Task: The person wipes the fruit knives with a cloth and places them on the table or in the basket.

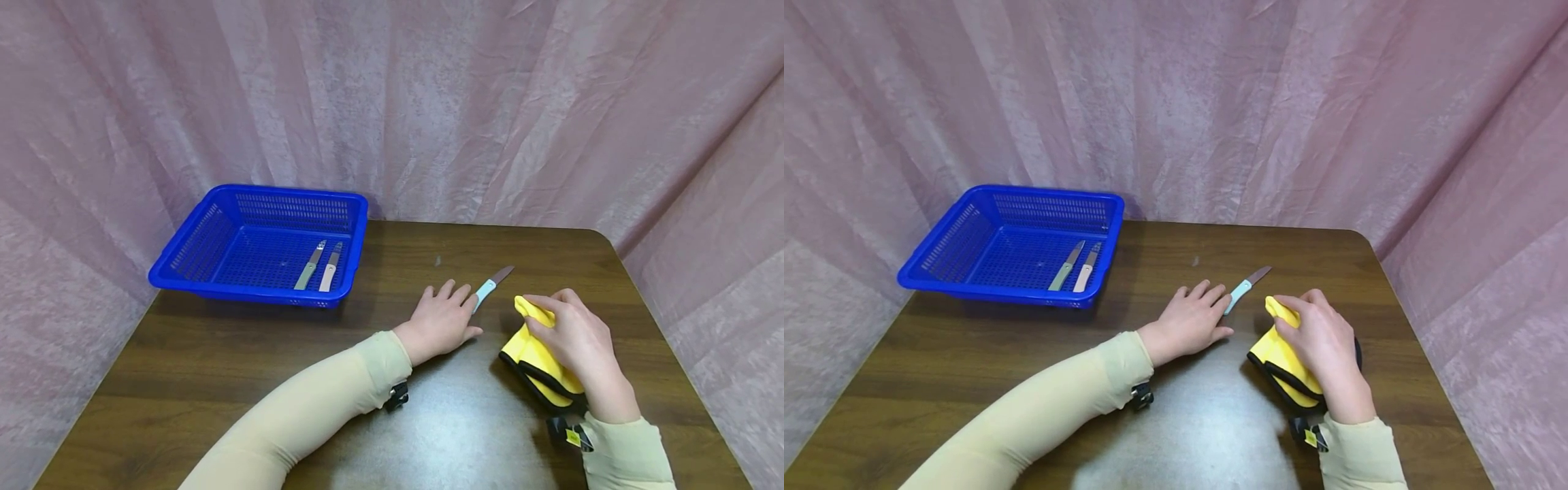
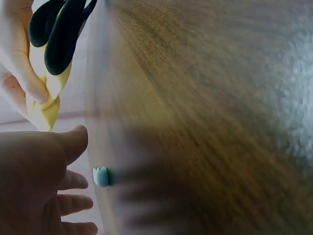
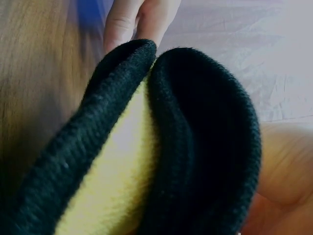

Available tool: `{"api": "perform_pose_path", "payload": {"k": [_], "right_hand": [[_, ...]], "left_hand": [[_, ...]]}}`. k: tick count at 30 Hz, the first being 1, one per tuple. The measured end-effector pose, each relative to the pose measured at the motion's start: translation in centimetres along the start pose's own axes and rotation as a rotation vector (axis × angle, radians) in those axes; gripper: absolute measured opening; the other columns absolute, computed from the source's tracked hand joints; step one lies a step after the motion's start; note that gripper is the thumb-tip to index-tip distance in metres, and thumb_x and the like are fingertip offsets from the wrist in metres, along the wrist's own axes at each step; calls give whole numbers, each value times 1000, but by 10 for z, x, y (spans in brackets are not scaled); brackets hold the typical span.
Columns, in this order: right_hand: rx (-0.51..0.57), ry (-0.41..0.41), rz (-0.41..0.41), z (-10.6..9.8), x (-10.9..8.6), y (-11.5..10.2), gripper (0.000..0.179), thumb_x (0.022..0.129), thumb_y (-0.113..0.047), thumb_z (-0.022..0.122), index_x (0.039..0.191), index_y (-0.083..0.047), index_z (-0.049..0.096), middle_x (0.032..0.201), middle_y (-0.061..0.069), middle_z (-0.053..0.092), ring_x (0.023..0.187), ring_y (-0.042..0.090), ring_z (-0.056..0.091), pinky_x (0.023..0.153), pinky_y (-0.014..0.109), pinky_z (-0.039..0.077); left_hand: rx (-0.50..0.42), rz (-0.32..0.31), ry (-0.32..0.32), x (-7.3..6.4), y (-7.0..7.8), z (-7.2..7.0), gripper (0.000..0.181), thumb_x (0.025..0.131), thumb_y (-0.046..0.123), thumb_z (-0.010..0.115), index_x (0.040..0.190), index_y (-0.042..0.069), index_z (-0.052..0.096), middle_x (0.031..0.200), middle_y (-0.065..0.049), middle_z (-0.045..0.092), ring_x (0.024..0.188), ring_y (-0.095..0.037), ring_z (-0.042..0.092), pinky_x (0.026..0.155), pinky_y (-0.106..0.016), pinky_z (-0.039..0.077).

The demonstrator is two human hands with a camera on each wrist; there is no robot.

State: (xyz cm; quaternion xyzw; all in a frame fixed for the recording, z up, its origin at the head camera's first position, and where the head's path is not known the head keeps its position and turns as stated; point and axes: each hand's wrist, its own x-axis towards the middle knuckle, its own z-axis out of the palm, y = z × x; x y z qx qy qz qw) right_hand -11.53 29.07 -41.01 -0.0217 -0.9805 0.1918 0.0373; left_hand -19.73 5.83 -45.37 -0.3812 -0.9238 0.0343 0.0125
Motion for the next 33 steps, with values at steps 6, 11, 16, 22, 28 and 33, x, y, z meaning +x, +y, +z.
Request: {"api": "perform_pose_path", "payload": {"k": [6,11,16,22,28,33], "right_hand": [[-5,-4,3,0,-1,0,46,101,-26,74,146,-14,73,128,21,60,95,37,68,74,50,48],[-4,-7,5,1,-1,0,46,101,-27,74,146,-14,73,126,20,60,93,35,67,73,49,47],[-9,-3,2,1,-1,0,46,101,-27,74,145,-15,73,126,19,60,94,36,68,73,50,48],[-9,5,-5,2,-2,0,45,101,-26,74,144,-14,74,125,19,61,92,34,67,73,49,48],[-9,0,-7,3,-3,-1,46,100,-26,75,144,-14,74,125,20,61,91,34,67,72,49,48],[-2,-11,-9,4,-2,-4,46,101,-27,75,145,-14,73,125,20,60,90,33,67,71,48,48]], "left_hand": [[-3,4,22,0,0,5,64,110,65,54,155,20,58,162,-1,53,154,-32,46,112,-55,48],[4,3,13,-1,0,7,63,110,65,55,155,21,59,163,0,53,155,-32,46,113,-55,47],[16,12,11,-1,0,6,64,110,65,54,156,21,58,165,1,52,155,-31,44,112,-54,48],[34,15,11,-3,-1,6,62,110,65,54,155,22,59,164,1,52,156,-30,44,111,-52,48],[43,16,-13,-6,-3,4,59,110,66,53,152,26,63,164,3,51,157,-28,41,113,-52,46],[40,17,-45,-12,-6,0,58,111,66,52,153,27,63,168,3,48,159,-29,38,116,-54,44]]}}
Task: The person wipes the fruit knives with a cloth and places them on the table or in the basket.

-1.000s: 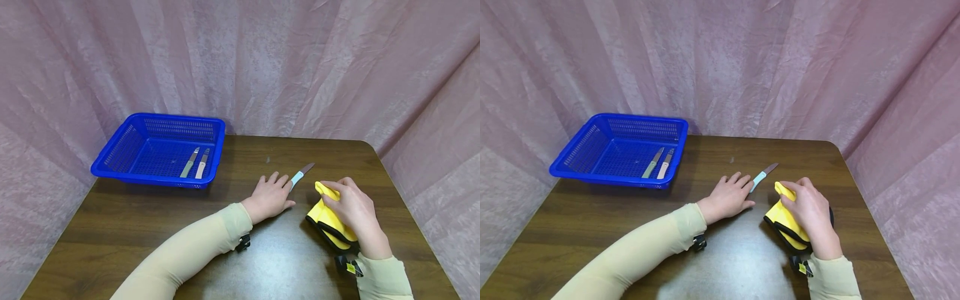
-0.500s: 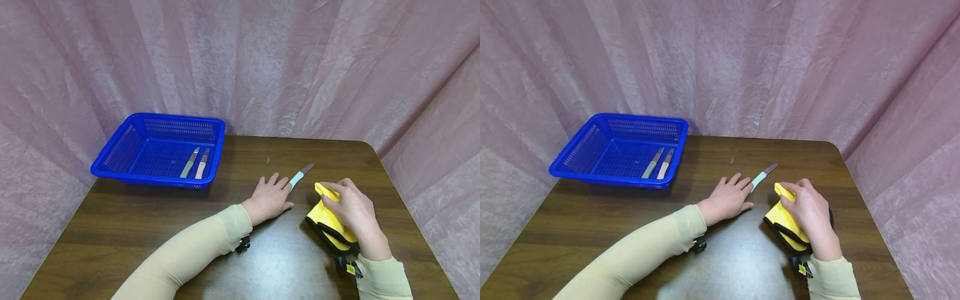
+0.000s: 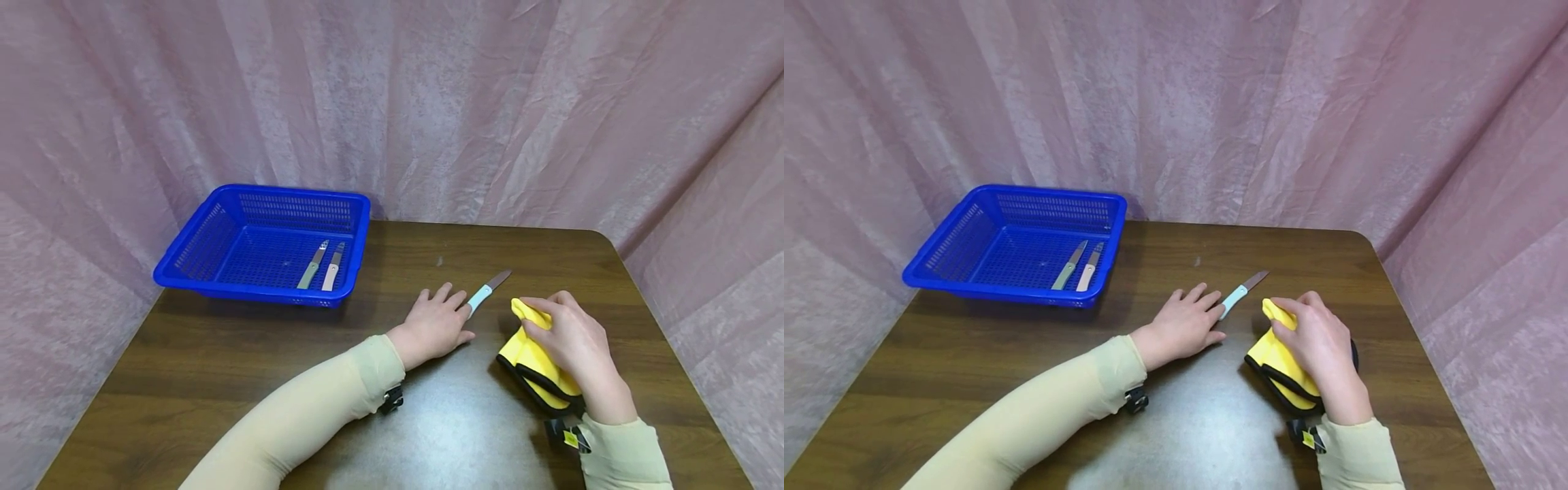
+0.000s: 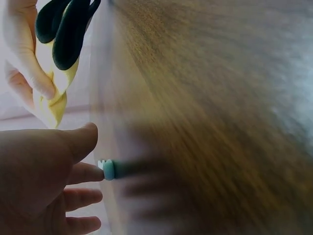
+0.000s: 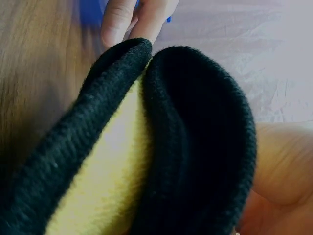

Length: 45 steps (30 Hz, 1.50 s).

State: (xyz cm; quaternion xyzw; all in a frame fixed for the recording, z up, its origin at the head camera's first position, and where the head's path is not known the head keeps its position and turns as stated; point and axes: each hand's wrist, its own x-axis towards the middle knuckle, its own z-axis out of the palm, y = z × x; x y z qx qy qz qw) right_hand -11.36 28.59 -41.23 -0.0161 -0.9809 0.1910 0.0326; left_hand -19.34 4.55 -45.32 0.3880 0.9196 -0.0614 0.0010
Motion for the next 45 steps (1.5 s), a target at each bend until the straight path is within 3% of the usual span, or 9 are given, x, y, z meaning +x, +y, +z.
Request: {"api": "perform_pose_path", "payload": {"k": [6,28,35,40,45], "right_hand": [[2,-4,-3,1,1,-4,46,102,-29,73,146,-16,73,127,19,60,91,33,67,73,49,48],[4,1,-53,7,4,-24,44,100,-27,75,143,-18,75,125,17,62,86,29,66,71,51,49],[2,-14,-55,8,4,-27,45,101,-28,75,145,-19,74,125,16,61,89,30,66,74,51,49],[-1,-19,-49,7,4,-23,45,101,-28,75,145,-17,74,126,19,61,89,32,66,73,52,49],[1,-24,-41,6,3,-19,46,101,-28,75,146,-17,73,127,20,61,88,32,66,71,52,49]], "left_hand": [[-17,-2,-1,-16,-8,-4,55,111,63,55,151,27,65,170,-1,48,160,-34,39,119,-58,42],[-50,8,28,-60,-40,4,51,110,58,61,151,29,67,167,-5,50,157,-41,40,117,-62,42],[-96,5,85,-57,-40,3,46,109,55,66,143,24,71,158,-8,57,148,-38,50,113,-58,47],[-126,-40,168,-47,-36,3,45,107,52,71,135,17,72,129,-8,69,117,-30,66,91,-46,56],[-120,-93,192,-34,-31,4,40,105,53,74,116,15,71,105,-5,66,96,-27,66,77,-40,57]]}}
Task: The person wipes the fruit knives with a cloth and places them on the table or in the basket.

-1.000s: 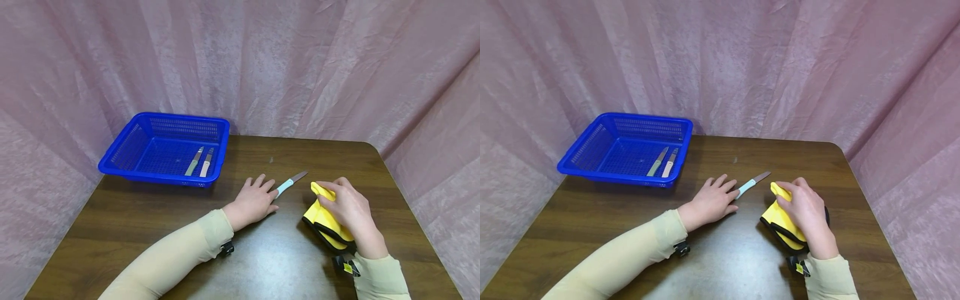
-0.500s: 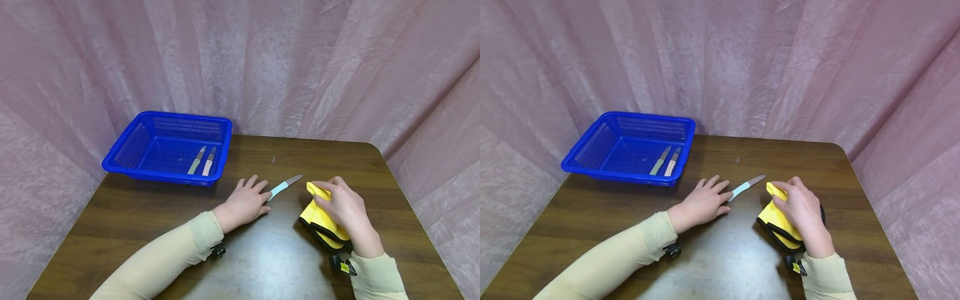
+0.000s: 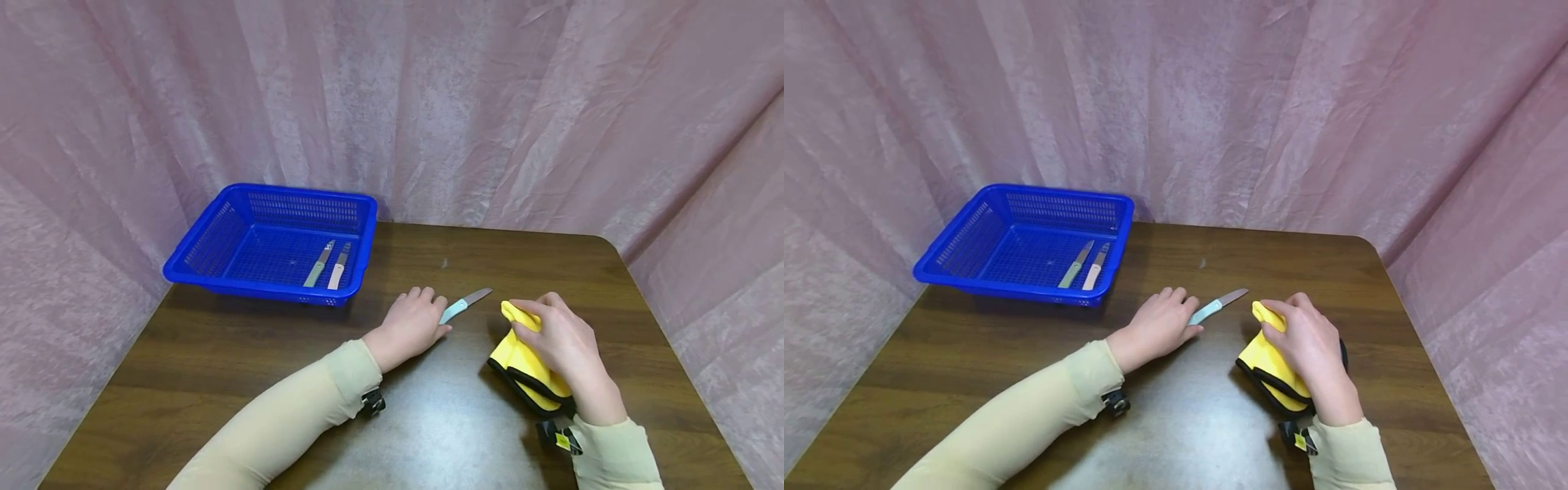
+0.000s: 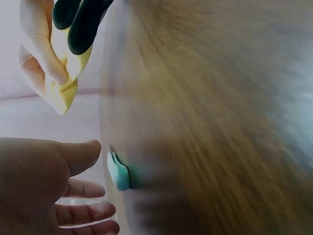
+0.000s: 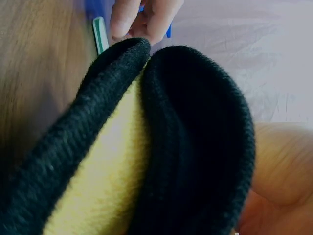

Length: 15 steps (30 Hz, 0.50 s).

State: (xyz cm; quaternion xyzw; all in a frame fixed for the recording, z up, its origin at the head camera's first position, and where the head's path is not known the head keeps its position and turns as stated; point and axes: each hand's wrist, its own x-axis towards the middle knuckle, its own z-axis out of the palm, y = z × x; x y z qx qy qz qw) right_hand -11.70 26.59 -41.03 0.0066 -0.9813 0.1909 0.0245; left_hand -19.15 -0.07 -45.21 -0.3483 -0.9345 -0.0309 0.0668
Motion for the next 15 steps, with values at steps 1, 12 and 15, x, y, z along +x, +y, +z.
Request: {"api": "perform_pose_path", "payload": {"k": [1,12,15], "right_hand": [[2,0,1,0,0,1,46,101,-28,75,146,-17,73,127,20,61,89,32,67,71,52,49],[8,7,8,0,-1,4,46,102,-27,75,146,-17,73,126,18,60,86,30,66,71,48,48],[10,11,8,1,-1,5,46,102,-27,74,146,-17,73,126,18,60,86,30,65,71,47,48]], "left_hand": [[4,-9,-5,2,1,1,39,105,53,74,114,15,70,103,-4,65,96,-27,66,77,-40,56],[30,-60,-47,16,12,6,45,100,57,78,111,15,70,102,-4,68,96,-26,67,73,-38,54],[45,-64,-46,19,13,8,45,100,57,78,110,15,69,101,-4,68,95,-25,67,71,-38,54]]}}
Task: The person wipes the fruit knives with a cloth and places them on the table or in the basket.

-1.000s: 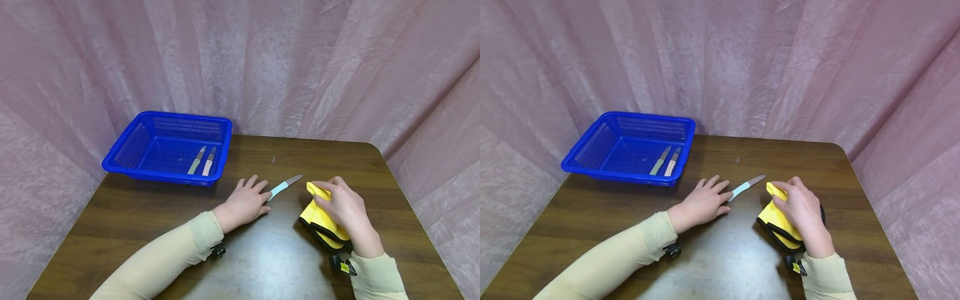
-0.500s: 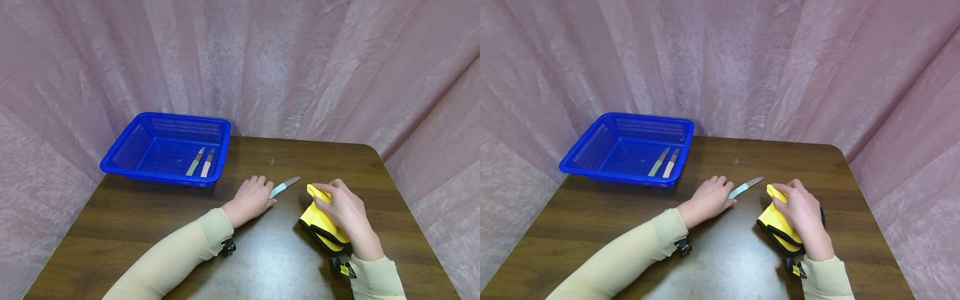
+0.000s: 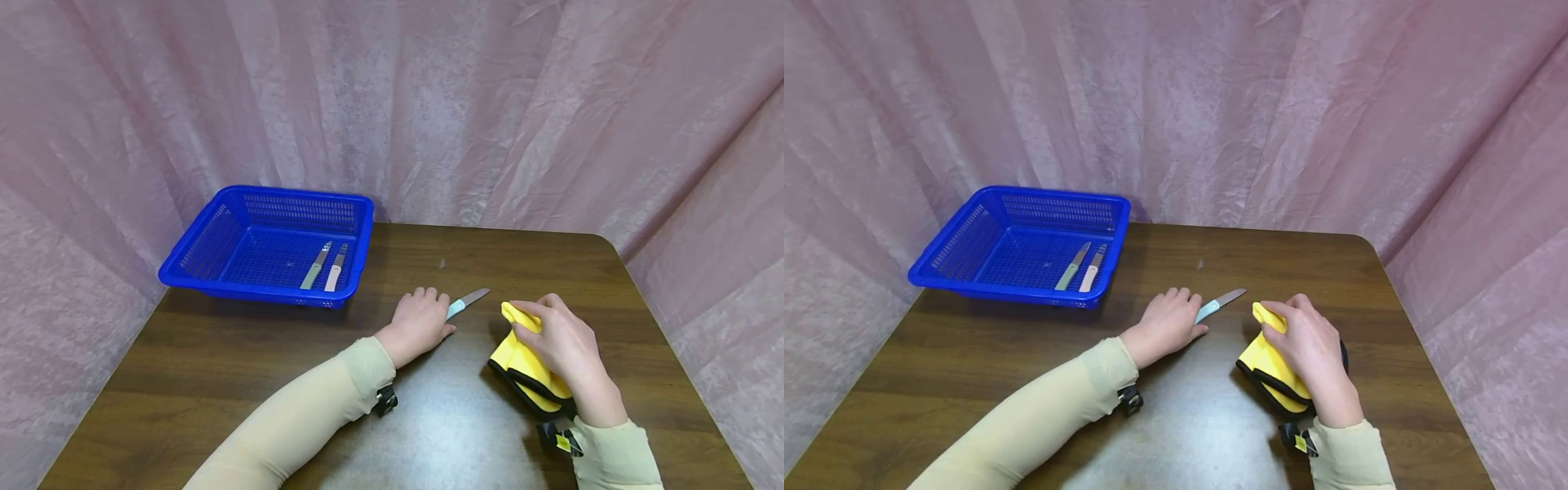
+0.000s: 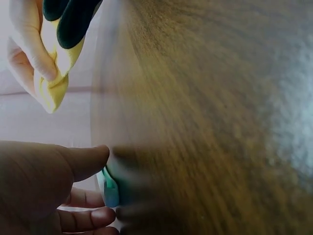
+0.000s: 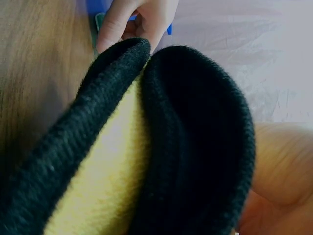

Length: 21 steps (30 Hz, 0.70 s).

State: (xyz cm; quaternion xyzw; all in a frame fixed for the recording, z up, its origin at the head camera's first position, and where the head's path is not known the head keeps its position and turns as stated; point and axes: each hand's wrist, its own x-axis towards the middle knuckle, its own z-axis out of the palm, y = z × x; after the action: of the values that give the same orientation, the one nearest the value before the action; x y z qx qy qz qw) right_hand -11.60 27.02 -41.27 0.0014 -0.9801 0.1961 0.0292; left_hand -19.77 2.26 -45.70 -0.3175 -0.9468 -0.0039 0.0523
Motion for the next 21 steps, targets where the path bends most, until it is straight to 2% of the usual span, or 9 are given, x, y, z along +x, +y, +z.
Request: {"api": "perform_pose_path", "payload": {"k": [12,21], "right_hand": [[0,-7,5,0,-2,0,45,102,-27,74,146,-17,73,125,16,60,84,28,64,70,45,47],[2,-17,11,1,-4,1,45,101,-27,75,146,-16,73,125,18,61,83,27,64,69,44,46]], "left_hand": [[47,-24,-21,6,3,2,40,102,52,78,109,13,72,99,-4,72,93,-24,69,73,-37,55],[38,-29,2,6,4,2,23,103,35,75,98,13,72,92,-5,73,86,-24,70,70,-38,56]]}}
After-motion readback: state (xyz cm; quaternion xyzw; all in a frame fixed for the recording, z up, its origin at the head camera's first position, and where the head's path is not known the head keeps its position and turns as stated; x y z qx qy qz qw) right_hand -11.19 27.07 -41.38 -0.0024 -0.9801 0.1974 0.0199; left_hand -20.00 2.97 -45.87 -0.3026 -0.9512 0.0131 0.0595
